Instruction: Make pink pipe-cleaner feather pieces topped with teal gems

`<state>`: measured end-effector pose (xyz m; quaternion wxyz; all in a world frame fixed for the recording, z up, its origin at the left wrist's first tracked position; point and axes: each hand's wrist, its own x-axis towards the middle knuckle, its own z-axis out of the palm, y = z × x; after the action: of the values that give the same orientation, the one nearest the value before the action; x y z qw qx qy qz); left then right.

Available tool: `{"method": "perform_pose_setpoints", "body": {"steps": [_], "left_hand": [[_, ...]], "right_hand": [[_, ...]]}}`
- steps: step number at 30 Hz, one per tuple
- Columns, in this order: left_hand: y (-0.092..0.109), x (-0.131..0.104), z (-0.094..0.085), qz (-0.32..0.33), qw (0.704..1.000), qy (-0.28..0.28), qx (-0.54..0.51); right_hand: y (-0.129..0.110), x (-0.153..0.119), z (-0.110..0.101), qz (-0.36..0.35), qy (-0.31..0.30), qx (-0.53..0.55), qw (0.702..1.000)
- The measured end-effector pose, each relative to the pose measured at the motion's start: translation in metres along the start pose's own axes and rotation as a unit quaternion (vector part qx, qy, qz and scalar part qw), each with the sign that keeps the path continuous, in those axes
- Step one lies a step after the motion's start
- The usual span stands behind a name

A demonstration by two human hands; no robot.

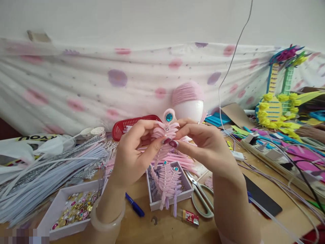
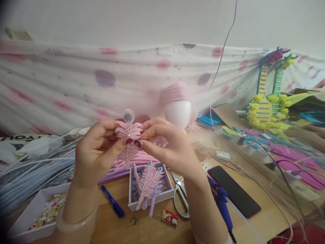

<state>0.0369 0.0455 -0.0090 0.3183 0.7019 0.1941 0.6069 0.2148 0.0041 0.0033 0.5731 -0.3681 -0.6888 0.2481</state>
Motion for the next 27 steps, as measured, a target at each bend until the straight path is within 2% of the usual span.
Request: {"method": "perform_pose_setpoints", "body": {"steps": [4,8,12,16,23,27], "left_hand": [[0.001,0.002,0.001,-0.007,0.999,-0.029,0.016],[0.000,0.003,0.002,-0.040,0.999,-0.027,-0.020],[-0.002,0.005,0.005,-0.043,0.998,-0.009,-0.040],[-0.006,0.006,0.007,-0.042,0.998,0.012,-0.043],[-0.013,0.007,0.009,-0.055,0.997,0.017,-0.059],[-0.014,0.005,0.019,-0.036,0.994,0.079,-0.060]], "right_hand": [[0.001,0.003,-0.005,0.023,-0.024,-0.021,0.999],[0.006,0.006,-0.004,0.062,-0.031,0.037,0.997],[0.010,0.008,0.006,0.090,0.016,0.108,0.990],[0.011,0.011,0.015,0.088,0.071,0.156,0.981],[0.016,0.012,0.019,0.087,0.095,0.180,0.975],[0.020,0.012,0.025,0.067,0.143,0.180,0.971]]}}
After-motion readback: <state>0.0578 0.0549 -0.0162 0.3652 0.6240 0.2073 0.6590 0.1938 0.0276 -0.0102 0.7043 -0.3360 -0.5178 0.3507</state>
